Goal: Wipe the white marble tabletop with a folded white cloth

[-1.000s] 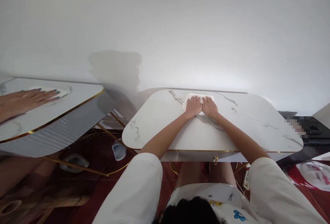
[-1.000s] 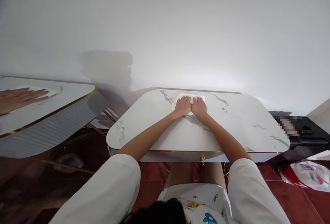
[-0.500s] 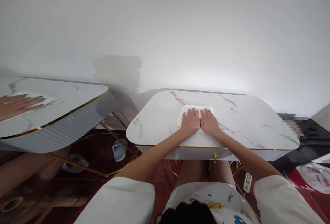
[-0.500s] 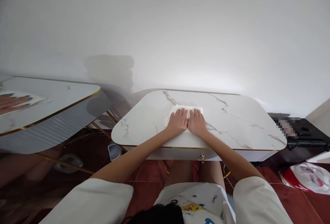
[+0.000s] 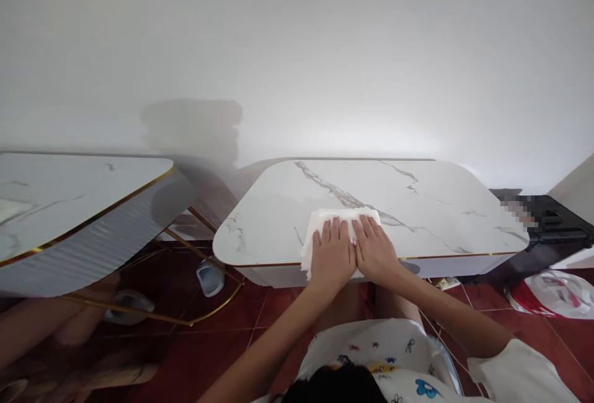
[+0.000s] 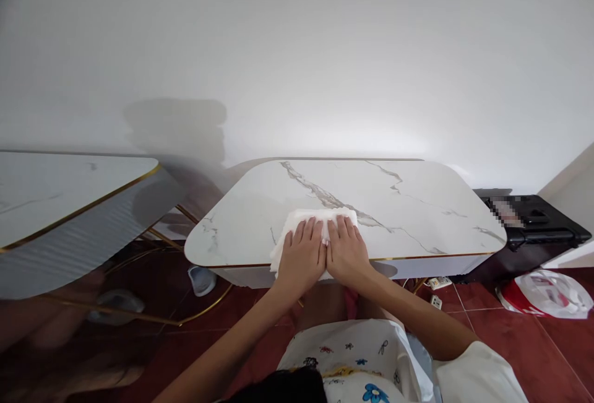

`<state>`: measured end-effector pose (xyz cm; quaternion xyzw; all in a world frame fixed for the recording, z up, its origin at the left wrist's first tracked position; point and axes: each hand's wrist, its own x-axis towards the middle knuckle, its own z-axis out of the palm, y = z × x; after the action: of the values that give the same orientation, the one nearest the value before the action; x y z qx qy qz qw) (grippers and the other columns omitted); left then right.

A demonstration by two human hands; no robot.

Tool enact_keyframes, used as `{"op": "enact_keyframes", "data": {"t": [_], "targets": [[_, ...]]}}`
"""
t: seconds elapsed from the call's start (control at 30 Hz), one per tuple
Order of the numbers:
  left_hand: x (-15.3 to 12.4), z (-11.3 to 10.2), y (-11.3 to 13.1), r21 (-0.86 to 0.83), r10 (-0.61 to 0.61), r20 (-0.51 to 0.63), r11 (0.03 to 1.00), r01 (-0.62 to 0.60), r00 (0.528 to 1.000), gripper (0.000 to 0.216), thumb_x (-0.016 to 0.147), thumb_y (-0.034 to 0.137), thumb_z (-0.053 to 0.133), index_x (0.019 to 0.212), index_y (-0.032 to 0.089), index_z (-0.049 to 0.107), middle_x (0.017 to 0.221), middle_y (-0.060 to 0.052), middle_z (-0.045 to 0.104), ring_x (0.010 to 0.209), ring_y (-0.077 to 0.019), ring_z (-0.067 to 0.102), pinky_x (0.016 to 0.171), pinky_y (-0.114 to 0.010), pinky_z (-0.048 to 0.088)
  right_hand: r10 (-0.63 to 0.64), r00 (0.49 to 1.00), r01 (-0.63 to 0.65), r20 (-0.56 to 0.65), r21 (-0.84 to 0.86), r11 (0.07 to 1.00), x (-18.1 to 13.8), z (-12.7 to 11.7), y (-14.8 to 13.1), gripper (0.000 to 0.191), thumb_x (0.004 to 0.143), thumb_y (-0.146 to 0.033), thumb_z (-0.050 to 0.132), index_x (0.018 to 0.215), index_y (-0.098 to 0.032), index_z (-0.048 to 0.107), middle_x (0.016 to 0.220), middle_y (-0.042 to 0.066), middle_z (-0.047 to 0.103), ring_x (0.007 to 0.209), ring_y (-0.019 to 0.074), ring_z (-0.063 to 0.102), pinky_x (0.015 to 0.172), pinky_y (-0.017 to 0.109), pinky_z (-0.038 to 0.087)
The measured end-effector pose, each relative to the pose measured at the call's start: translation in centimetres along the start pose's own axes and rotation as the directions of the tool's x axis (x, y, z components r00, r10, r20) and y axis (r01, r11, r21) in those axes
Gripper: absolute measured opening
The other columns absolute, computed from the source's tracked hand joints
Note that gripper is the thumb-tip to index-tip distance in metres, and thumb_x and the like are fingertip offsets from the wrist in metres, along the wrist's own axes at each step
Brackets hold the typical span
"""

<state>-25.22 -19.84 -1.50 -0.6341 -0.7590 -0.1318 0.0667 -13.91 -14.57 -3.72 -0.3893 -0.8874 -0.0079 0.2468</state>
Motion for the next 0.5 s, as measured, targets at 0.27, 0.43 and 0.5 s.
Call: {"op": "enact_keyframes", "data": {"t": [0.27, 0.43, 0.5], "targets": [[0.2, 0.4, 2.3, -0.035, -0.024, -0.022, 0.999, 0.023, 0.999, 0.053, 0.090, 0.025, 0.038, 0.141, 0.016, 0.050, 0.151, -0.015, 0.044, 0.140, -0.0348, 0.038, 0.111, -0.057, 0.035, 0.005, 0.999, -0.005, 0.053, -0.004, 1.000, -0.5, -1.0, 2.0, 0.051, 0.093, -0.024, 0.041, 0.142, -0.011, 0.049, 0.149, 0.018, 0.045, 0.139, 0.0318, 0.041, 0.110, 0.050, 0.040], [0.5, 1.2, 3.7, -0.085, -0.002, -0.064, 0.996, -0.004, 0.998, 0.053, 0.089, 0.024, 0.040, 0.140, 0.016, 0.050, 0.149, -0.017, 0.045, 0.139, -0.0367, 0.039, 0.110, -0.060, 0.034, 0.003, 0.998, -0.003, 0.058, -0.011, 1.000, -1.2, -1.5, 3.5, 0.051, 0.094, -0.023, 0.040, 0.143, -0.012, 0.048, 0.150, 0.016, 0.044, 0.141, 0.0302, 0.038, 0.111, 0.051, 0.039], [0.6, 1.3, 3.7, -0.093, 0.007, -0.069, 0.996, -0.013, 0.998, 0.052, 0.089, 0.024, 0.040, 0.140, 0.016, 0.050, 0.148, -0.016, 0.046, 0.138, -0.0362, 0.040, 0.110, -0.060, 0.035, -0.002, 0.999, 0.003, 0.044, -0.020, 1.000, -1.3, -1.4, 3.8, 0.051, 0.093, -0.023, 0.039, 0.143, -0.014, 0.048, 0.150, 0.015, 0.044, 0.141, 0.0298, 0.037, 0.111, 0.052, 0.039]]}}
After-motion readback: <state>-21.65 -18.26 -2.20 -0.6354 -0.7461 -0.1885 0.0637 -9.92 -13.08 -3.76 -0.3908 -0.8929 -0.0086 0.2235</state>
